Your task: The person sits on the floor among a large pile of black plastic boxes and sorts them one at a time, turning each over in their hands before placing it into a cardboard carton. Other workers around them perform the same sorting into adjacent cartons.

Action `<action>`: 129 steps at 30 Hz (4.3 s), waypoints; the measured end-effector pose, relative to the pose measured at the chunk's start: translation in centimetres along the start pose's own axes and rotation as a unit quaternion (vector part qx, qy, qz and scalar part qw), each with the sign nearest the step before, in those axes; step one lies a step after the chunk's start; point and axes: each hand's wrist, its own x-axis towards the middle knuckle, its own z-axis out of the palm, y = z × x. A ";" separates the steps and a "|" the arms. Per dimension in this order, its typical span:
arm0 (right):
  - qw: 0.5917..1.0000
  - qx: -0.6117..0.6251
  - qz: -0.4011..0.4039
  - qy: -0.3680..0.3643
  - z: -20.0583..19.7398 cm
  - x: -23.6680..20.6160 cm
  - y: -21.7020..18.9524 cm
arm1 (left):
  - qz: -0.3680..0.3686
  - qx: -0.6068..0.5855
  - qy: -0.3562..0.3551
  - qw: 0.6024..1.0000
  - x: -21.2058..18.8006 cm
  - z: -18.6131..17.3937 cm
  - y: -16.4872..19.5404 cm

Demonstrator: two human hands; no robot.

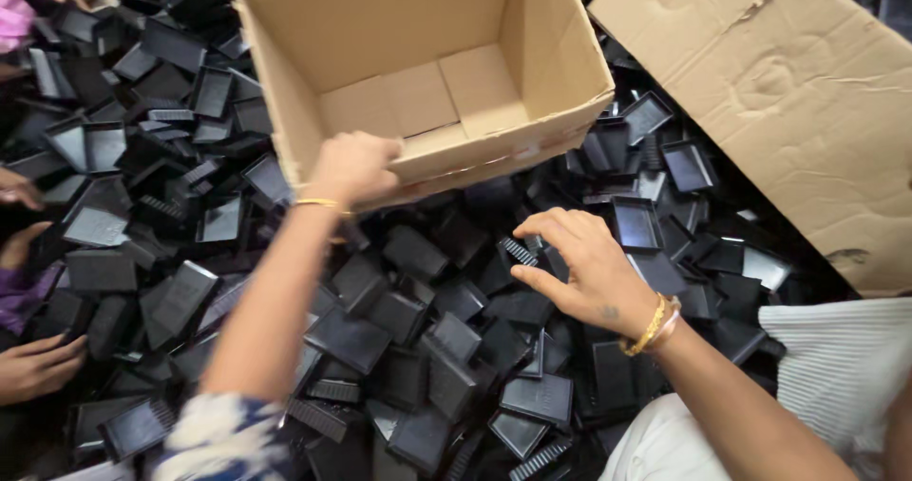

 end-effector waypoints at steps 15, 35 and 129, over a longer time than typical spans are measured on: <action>0.926 -0.354 -0.021 0.127 0.4 0.8 6.5 | 0.049 -0.045 0.080 0.995 0.6 0.0 4.7; 0.968 -0.247 0.029 -0.018 4.0 7.0 18.5 | -0.007 -0.067 0.052 0.996 3.3 3.9 7.1; 0.699 0.585 0.276 0.303 6.0 -9.3 -2.9 | 0.002 -0.365 0.336 0.868 -31.3 5.2 19.6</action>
